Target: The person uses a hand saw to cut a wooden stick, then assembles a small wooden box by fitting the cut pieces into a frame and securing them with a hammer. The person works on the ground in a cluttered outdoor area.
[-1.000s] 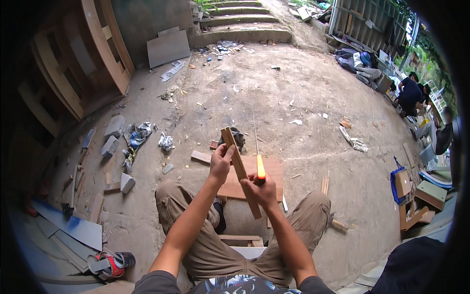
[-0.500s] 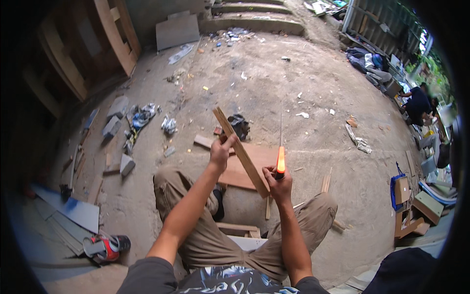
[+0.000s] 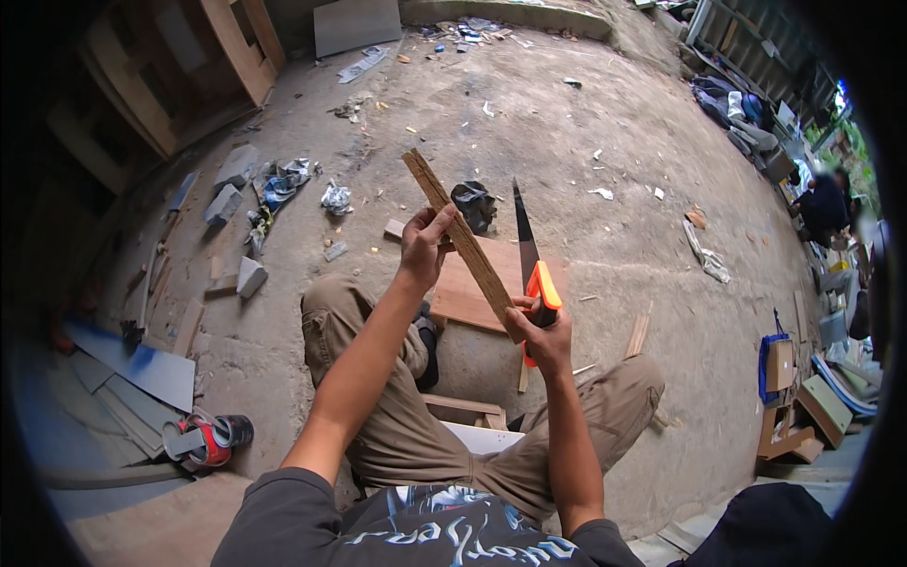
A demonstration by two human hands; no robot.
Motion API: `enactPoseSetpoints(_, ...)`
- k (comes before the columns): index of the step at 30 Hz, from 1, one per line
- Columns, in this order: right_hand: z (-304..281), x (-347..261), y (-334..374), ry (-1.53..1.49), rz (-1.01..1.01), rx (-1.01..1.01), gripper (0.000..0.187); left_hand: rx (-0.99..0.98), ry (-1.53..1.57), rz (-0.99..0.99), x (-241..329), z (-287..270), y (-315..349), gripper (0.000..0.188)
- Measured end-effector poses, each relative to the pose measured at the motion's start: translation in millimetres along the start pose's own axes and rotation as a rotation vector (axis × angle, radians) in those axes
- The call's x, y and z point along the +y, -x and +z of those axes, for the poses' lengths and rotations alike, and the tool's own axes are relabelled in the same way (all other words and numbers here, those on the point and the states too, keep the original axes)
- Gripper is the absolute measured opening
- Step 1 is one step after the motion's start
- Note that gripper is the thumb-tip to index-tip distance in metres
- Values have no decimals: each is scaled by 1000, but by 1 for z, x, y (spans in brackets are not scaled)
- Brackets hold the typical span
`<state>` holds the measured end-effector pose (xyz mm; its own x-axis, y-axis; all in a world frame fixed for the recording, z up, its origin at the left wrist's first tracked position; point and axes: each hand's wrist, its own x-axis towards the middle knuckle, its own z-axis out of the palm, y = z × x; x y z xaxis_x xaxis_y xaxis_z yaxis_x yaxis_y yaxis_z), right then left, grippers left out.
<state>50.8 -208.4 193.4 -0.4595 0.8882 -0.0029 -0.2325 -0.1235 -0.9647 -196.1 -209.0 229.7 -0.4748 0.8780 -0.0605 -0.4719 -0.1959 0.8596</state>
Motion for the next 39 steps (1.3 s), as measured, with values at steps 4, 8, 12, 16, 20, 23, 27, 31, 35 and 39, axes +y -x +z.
enactPoseSetpoints(4, 0, -9, 0, 127, 14, 62, 25, -56, 9, 1, 6, 7, 5, 17)
enactPoseSetpoints(8, -4, -7, -8, 146, -78, 95, 30, -46, -47, 54, -9, 11, 10, 19)
enactPoseSetpoints(12, -12, -2, -14, 248, -238, 164, 33, -114, -157, 30, -13, 8, 5, 17)
enactPoseSetpoints(16, -5, 3, -20, 362, -270, 147, 31, -358, -513, 107, -39, 15, 15, 17)
enactPoseSetpoints(20, -6, 14, -16, 232, -177, 118, 31, -436, -741, 86, -51, 32, 28, 27)
enactPoseSetpoints(23, -7, 10, -12, 300, -155, 57, 31, -498, -723, -67, -48, 27, 31, 29)
enactPoseSetpoints(27, -4, 12, -8, 261, -151, 8, 32, -494, -760, -37, -42, 36, 45, 36)
enactPoseSetpoints(31, 2, -3, -8, 527, -218, 27, 32, -470, -825, 54, -40, 41, 44, 38)
enactPoseSetpoints(35, -7, 13, -14, 354, -219, 32, 31, -472, -888, 9, -38, 46, 42, 36)
enactPoseSetpoints(39, -12, 18, -19, 178, -177, 47, 33, -420, -821, -54, -49, 40, 29, 37)
